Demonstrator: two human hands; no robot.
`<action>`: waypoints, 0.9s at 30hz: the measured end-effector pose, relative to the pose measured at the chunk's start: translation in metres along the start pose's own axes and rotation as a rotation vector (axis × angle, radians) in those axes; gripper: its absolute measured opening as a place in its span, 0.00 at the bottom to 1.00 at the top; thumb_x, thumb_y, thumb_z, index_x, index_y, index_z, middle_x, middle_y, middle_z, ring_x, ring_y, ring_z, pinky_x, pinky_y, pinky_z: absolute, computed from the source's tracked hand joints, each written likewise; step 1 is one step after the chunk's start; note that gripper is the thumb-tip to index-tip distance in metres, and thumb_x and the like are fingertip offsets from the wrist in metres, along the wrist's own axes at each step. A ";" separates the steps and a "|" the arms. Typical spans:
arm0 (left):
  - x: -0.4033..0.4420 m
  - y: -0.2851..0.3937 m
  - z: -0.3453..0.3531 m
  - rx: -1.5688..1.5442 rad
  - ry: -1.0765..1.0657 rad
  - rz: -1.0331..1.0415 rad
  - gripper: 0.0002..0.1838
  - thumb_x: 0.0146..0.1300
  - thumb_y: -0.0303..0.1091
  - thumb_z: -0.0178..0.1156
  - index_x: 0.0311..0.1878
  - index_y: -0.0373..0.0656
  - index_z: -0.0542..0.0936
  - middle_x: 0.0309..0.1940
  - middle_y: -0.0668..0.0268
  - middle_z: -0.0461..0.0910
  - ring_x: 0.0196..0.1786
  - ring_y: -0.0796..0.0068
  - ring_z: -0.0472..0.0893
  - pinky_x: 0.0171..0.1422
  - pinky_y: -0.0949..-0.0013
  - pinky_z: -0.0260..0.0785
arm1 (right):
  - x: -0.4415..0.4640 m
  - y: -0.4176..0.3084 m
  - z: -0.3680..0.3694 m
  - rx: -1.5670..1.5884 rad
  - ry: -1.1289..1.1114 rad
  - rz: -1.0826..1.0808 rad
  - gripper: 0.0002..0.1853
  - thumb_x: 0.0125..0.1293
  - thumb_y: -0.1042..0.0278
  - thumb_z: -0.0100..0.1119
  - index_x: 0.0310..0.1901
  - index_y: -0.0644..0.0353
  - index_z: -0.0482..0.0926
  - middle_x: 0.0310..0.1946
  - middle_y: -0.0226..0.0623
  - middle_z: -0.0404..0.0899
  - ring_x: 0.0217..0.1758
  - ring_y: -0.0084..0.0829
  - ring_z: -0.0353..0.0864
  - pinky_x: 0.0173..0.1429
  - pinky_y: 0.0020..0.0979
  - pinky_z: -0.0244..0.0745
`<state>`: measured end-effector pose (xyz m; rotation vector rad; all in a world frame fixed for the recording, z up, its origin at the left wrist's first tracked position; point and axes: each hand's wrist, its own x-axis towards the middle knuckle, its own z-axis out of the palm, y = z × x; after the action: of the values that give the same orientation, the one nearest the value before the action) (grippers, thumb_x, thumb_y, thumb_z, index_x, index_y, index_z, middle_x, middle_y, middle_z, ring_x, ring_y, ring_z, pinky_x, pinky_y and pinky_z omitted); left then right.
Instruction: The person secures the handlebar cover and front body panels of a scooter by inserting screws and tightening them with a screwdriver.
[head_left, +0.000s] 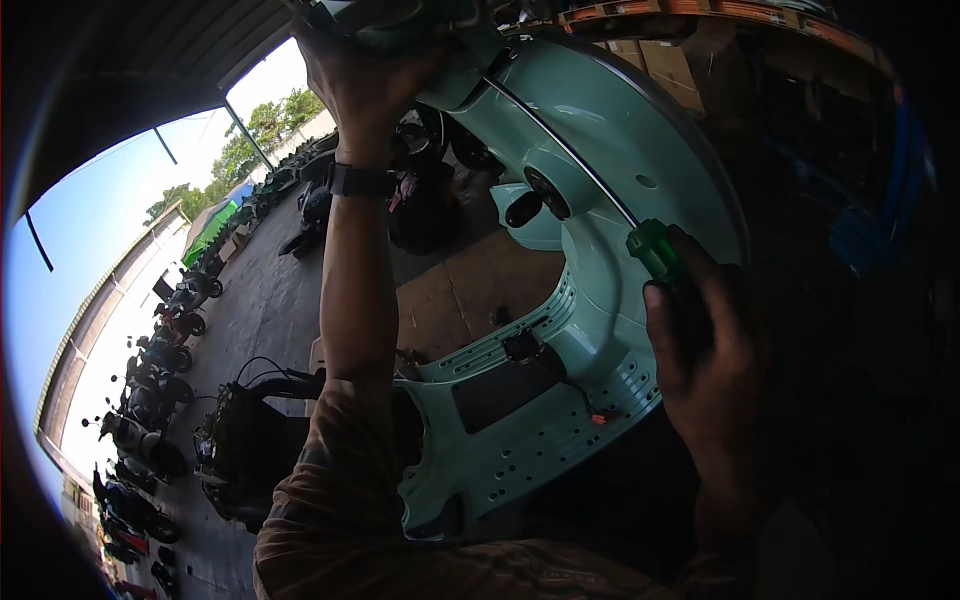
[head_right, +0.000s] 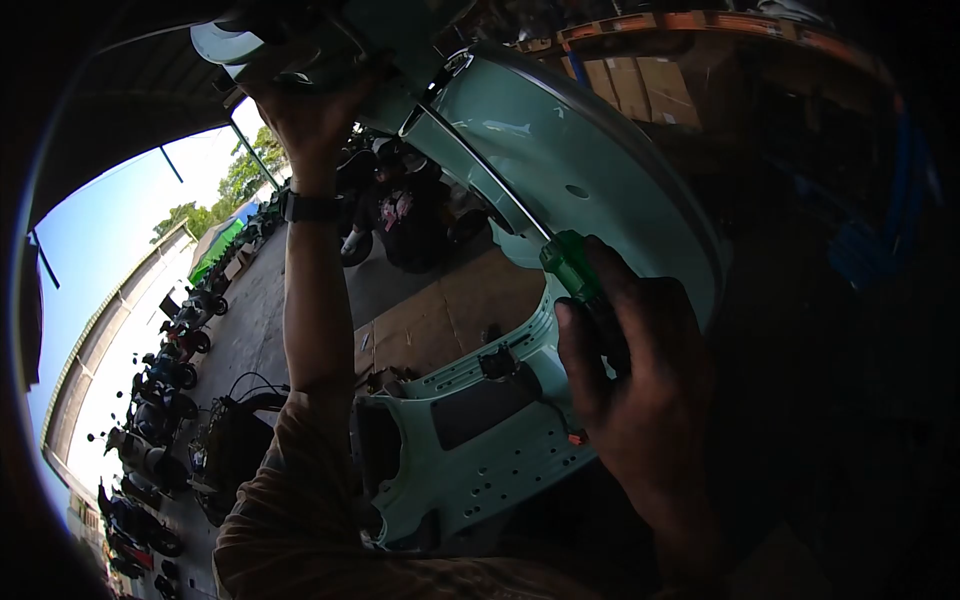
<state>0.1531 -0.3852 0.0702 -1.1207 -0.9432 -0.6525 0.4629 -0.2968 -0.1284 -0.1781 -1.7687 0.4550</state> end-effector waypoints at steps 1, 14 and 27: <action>-0.008 -0.007 0.003 -0.069 -0.021 -0.052 0.58 0.42 0.50 0.82 0.70 0.38 0.57 0.52 0.56 0.75 0.52 0.60 0.79 0.60 0.56 0.74 | 0.001 -0.001 0.000 -0.004 0.014 -0.006 0.23 0.65 0.67 0.66 0.61 0.59 0.76 0.35 0.39 0.75 0.35 0.32 0.79 0.36 0.34 0.76; 0.000 0.005 0.007 0.193 0.061 -0.083 0.66 0.35 0.44 0.81 0.74 0.31 0.50 0.57 0.48 0.72 0.56 0.50 0.77 0.60 0.55 0.73 | 0.032 -0.052 -0.030 -0.498 0.024 -0.210 0.20 0.63 0.68 0.67 0.58 0.52 0.81 0.48 0.42 0.79 0.49 0.39 0.83 0.47 0.37 0.82; 0.020 0.026 -0.013 -0.189 0.014 -0.003 0.65 0.34 0.38 0.82 0.76 0.38 0.52 0.67 0.47 0.65 0.67 0.45 0.67 0.72 0.50 0.60 | 0.094 -0.089 -0.078 -0.166 -0.376 0.744 0.43 0.61 0.44 0.68 0.69 0.65 0.65 0.40 0.36 0.80 0.32 0.20 0.76 0.25 0.21 0.65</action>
<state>0.1880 -0.3888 0.0746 -1.2805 -0.8848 -0.7627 0.5255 -0.3280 0.0056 -0.9374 -2.0750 0.9155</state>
